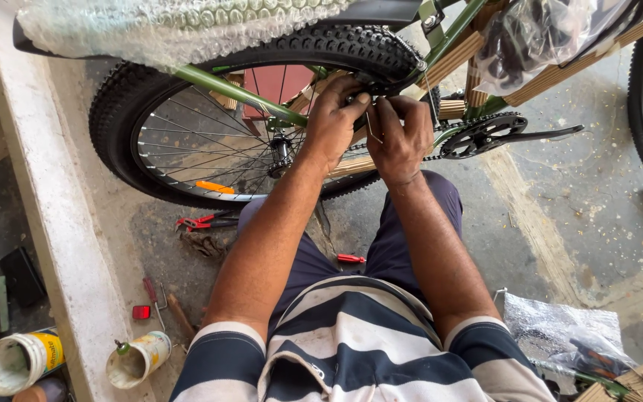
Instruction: The person sits on the floor beside a bicycle with its frame wrapped in bubble wrap and uses a screwdriver and a wrench to tighten fasteners on the frame and rear wheel area. They pick up bolts from the floor, work on the brake and wheel mounting hardware, and reposition around the bike while continuing to tighten components.
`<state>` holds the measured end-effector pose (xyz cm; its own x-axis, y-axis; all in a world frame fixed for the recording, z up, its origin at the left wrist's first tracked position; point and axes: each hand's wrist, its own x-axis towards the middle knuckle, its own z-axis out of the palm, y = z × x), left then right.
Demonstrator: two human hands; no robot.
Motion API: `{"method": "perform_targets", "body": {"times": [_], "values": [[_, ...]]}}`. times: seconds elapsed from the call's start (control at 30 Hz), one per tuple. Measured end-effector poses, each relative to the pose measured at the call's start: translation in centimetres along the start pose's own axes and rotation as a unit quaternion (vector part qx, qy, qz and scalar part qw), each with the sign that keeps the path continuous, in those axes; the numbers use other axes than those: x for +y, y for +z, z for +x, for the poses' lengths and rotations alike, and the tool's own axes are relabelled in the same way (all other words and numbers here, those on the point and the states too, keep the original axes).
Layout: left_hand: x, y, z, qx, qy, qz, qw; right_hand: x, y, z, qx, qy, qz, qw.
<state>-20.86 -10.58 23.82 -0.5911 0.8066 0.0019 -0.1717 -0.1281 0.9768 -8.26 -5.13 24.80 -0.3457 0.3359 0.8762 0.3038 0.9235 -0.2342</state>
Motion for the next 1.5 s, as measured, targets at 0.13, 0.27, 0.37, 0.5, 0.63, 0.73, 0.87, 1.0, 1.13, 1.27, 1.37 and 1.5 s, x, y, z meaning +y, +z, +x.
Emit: {"method": "perform_targets", "body": {"times": [0.13,0.27,0.37,0.5,0.63,0.73,0.87,1.0,1.13,1.27,1.37,1.5], "values": [[-0.2,-0.2,-0.1,-0.007,-0.005,-0.026,1.0,-0.3,0.5,0.0,0.013,0.0,-0.001,1.0],[0.0,-0.2,-0.1,-0.002,-0.013,-0.008,1.0,-0.6,0.8,-0.3,0.01,0.013,0.011,1.0],[0.2,0.1,-0.2,0.002,-0.015,0.0,1.0,-0.5,0.8,-0.4,0.016,0.025,0.018,0.999],[0.3,0.3,-0.2,0.007,-0.014,0.003,1.0,-0.3,0.9,-0.5,0.016,0.027,0.005,0.999],[0.2,0.2,-0.2,0.01,-0.012,0.025,1.0,-0.2,0.9,-0.5,0.009,0.018,-0.017,1.0],[0.2,0.2,-0.1,0.005,-0.017,-0.002,1.0,-0.2,0.9,-0.4,0.012,0.031,-0.011,0.999],[0.3,0.2,-0.1,0.011,-0.02,0.015,1.0,-0.3,1.1,-0.2,-0.003,0.018,-0.034,0.999],[0.3,0.2,-0.1,0.008,-0.02,0.004,1.0,-0.6,1.5,-0.2,0.017,0.036,-0.024,0.999],[0.4,0.3,-0.2,0.005,-0.019,0.004,1.0,-0.4,1.5,-0.3,0.022,0.022,-0.029,0.999],[0.5,0.3,-0.2,0.005,-0.026,0.013,1.0,0.0,0.9,-0.4,-0.017,-0.007,-0.041,0.999],[0.6,0.3,-0.3,0.007,-0.026,0.016,1.0,-0.1,0.7,-0.5,-0.015,-0.001,-0.02,1.0],[0.6,0.3,-0.2,0.007,-0.023,0.018,1.0,0.1,0.6,-0.3,0.001,-0.008,-0.001,1.0]]}}
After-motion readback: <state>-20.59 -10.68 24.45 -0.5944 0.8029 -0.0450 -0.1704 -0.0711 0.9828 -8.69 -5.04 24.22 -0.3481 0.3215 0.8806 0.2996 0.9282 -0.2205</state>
